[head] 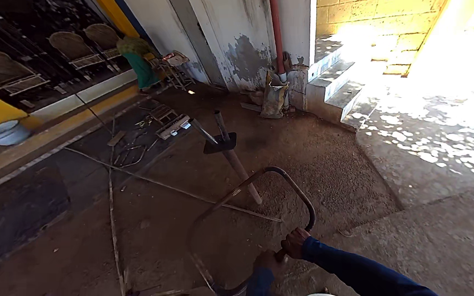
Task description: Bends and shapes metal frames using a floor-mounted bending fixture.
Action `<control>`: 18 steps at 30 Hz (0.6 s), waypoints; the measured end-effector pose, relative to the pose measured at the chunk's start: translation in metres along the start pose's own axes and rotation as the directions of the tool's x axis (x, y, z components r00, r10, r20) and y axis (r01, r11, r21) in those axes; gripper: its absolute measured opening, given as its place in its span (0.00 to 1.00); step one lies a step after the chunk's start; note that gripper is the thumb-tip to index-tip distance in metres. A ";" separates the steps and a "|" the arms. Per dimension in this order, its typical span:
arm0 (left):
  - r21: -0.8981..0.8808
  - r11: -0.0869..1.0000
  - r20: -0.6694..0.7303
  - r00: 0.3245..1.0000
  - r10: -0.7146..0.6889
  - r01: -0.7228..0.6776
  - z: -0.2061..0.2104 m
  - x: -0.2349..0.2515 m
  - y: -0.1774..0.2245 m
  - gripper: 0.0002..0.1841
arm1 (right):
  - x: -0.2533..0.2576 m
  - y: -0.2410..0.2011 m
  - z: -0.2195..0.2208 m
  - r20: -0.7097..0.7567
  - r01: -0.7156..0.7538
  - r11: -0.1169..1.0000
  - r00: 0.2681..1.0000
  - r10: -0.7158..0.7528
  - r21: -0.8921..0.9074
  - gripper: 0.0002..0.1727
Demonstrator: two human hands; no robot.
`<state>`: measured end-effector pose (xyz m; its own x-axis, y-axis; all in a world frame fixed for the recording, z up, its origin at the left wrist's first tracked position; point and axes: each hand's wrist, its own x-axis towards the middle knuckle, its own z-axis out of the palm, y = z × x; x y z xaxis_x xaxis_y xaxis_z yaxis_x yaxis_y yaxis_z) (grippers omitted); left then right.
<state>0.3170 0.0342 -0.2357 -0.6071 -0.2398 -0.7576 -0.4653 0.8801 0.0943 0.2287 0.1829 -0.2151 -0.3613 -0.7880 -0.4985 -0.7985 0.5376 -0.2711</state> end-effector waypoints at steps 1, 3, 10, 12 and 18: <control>0.001 1.000 0.027 0.999 0.026 -0.026 -0.002 0.003 -0.005 0.40 | 0.005 0.000 0.001 0.002 0.005 1.000 1.000 -0.005 0.004 0.17; -0.003 0.997 0.095 0.992 0.079 -0.079 -0.010 0.014 -0.020 0.39 | 0.018 -0.005 0.002 0.010 0.003 1.000 1.000 -0.003 0.013 0.18; -0.137 0.989 0.027 0.998 0.057 -0.053 -0.044 0.044 -0.093 0.36 | 0.111 -0.044 -0.030 0.088 -0.046 0.997 0.995 0.051 -0.063 0.20; -0.170 0.985 -0.011 0.999 0.043 -0.044 -0.063 0.053 -0.118 0.34 | 0.144 -0.055 -0.046 0.099 -0.050 0.995 0.993 0.059 -0.086 0.20; -0.214 0.977 -0.070 0.998 -0.006 -0.009 -0.115 0.094 -0.211 0.34 | 0.251 -0.097 -0.096 0.095 0.032 0.987 0.995 -0.017 -0.157 0.21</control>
<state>0.2840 -0.2217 -0.2527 -0.6477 -0.2732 -0.7112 -0.5868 0.7743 0.2369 0.1691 -0.0955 -0.2345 -0.3004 -0.7651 -0.5696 -0.8753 0.4584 -0.1541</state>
